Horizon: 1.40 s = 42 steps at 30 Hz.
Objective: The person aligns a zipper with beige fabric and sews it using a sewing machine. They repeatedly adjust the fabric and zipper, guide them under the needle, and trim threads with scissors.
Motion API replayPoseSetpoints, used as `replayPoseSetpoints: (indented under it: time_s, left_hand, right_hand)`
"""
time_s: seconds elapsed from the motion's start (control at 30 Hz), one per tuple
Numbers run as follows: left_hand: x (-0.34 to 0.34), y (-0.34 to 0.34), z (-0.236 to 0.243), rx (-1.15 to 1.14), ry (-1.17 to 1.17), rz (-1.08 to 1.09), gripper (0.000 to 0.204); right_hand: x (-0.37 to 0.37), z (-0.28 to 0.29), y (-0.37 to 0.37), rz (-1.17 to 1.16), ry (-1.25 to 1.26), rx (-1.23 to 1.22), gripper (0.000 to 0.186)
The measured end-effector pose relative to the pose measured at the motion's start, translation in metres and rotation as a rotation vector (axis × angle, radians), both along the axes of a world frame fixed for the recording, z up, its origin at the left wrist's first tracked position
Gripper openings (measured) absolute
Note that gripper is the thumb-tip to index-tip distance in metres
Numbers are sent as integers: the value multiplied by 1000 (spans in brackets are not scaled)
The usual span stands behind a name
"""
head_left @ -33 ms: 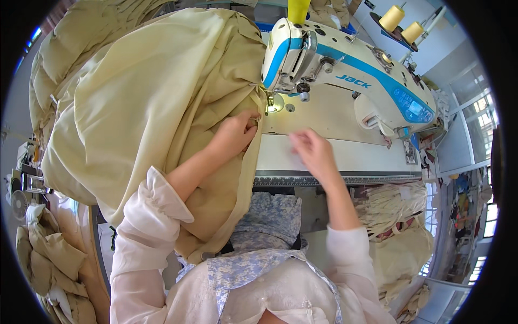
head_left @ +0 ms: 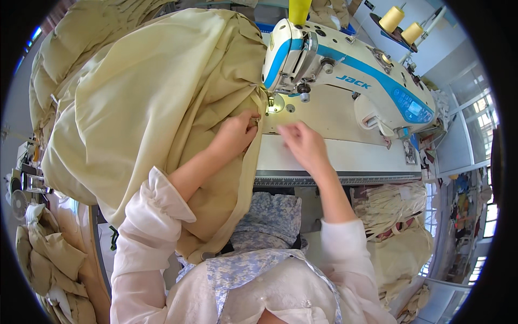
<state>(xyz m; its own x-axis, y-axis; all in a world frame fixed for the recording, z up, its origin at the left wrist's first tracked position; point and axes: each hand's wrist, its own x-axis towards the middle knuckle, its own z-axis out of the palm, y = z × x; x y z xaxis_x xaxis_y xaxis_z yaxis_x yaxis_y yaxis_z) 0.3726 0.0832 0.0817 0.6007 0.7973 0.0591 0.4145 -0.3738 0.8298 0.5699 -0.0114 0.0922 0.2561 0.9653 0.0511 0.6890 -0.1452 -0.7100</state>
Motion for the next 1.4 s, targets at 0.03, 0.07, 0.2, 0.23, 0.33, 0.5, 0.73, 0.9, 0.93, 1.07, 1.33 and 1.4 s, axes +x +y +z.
replayPoseSetpoints:
  time_s: [0.03,0.07,0.2,0.23,0.33,0.5,0.73,0.9,0.93,1.07,1.33,1.4]
  left_hand:
    - [1,0,-4,85,30,38,28]
    - [1,1,-8,171,62,77,26]
    - [-1,8,-30,325,-19,106,18]
    - [1,7,-31,352,-9,119,17]
    - [1,3,-18,394,-68,148,13]
    - [-6,3,-13,152,-366,129,14]
    - [-14,7,12,88,-452,145,13]
    - [-20,17,54,340,-419,209,11]
    - [-23,24,63,398,-409,234,11]
    - [-36,48,96,500,-375,229,16]
    - [-44,87,134,386,-389,227,16]
    - [-48,94,133,281,-400,199,16]
  right_hand:
    - [-15,9,21,7,-141,-17,61]
    - [-29,22,40,16,-224,-114,62]
    - [-42,16,81,93,-413,-301,58]
    - [-38,7,83,105,-362,-232,55]
    - [-26,-5,78,101,-16,-91,45]
    - [-33,-5,54,50,744,-5,31]
    - [-49,29,39,126,727,-56,31]
    - [-67,15,13,302,571,-223,31]
    - [-71,16,4,352,622,-222,29]
    - [-74,22,-30,494,843,-233,31]
    - [-85,13,-75,452,913,-274,30]
    - [-88,23,-87,480,1005,-230,30]
